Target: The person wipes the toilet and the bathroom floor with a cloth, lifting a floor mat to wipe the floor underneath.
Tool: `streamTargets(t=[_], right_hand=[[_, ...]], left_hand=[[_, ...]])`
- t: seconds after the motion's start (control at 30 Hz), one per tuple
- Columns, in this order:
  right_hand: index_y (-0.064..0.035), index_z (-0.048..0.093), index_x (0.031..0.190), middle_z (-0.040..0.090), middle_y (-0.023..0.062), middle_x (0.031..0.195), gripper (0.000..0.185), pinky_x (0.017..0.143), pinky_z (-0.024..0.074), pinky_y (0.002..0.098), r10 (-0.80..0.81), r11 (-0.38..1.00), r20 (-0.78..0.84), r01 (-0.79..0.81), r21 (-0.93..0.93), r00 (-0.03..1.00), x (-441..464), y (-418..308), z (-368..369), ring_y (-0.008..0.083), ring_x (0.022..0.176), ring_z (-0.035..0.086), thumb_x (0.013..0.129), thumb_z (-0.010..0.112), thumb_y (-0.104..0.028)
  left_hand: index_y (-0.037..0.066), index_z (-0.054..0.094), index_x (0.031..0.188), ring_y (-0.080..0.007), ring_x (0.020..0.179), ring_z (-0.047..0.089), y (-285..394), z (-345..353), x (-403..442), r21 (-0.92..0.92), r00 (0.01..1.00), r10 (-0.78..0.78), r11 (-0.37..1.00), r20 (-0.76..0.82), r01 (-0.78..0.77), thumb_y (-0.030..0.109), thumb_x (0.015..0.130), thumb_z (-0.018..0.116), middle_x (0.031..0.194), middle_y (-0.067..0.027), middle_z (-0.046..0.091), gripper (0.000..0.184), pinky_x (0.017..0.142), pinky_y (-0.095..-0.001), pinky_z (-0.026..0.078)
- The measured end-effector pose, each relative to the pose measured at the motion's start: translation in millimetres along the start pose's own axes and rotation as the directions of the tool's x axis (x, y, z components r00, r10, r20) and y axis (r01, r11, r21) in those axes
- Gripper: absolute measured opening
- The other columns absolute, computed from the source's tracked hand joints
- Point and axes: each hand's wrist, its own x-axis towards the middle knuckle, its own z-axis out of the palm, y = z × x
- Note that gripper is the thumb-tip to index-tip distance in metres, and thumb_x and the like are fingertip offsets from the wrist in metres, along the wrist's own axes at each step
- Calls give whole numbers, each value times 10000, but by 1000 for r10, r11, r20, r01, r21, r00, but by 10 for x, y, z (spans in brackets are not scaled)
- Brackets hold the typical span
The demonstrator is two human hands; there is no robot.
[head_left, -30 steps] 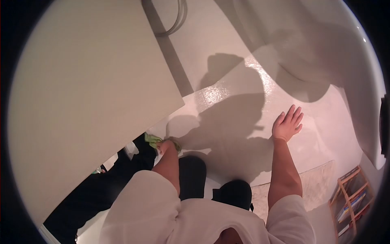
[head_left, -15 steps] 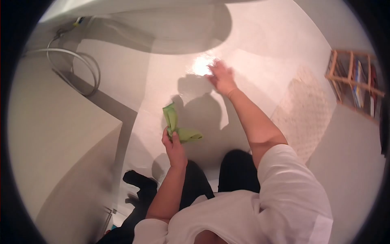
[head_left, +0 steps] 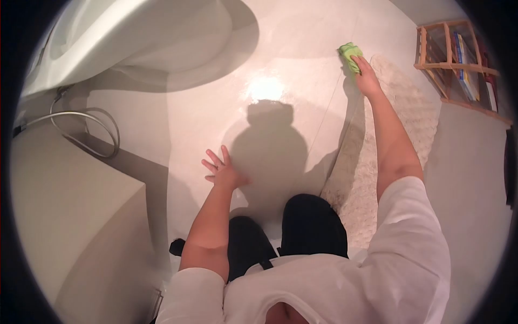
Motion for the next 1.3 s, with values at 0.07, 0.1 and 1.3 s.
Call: streamTargets(t=[0.07,0.1,1.3], right_hand=[[-233,292,1344,211,107,1417,473,1058,179,484,231,948,151,-187,-258,961,71,-54,154,263,1308,192,879,381,-221],[-221,249,1360,172,93,1430,489,1057,122,513,220,928,80,-184,-324,972,-21,-127,264,253,1319,157,889,352,-302],[-245,513,1180,410,-7,1277,422,986,153,528,-239,963,-160,211,-169,958,-2113,-957,1221,222,1190,344,769,566,-328]], left_hand=[[226,-231,1343,-434,1266,-222,126,64,97,64,995,-99,993,12,98,493,487,797,1347,-228,-318,1364,967,-645,124],[218,-239,1340,-439,1257,-238,164,90,133,64,996,-93,994,15,92,490,478,803,1338,-234,-329,1379,964,-649,116],[196,-220,1342,-442,1278,-170,-774,903,120,-278,973,-206,945,-100,172,408,468,835,1356,-223,-299,1386,935,-668,186]])
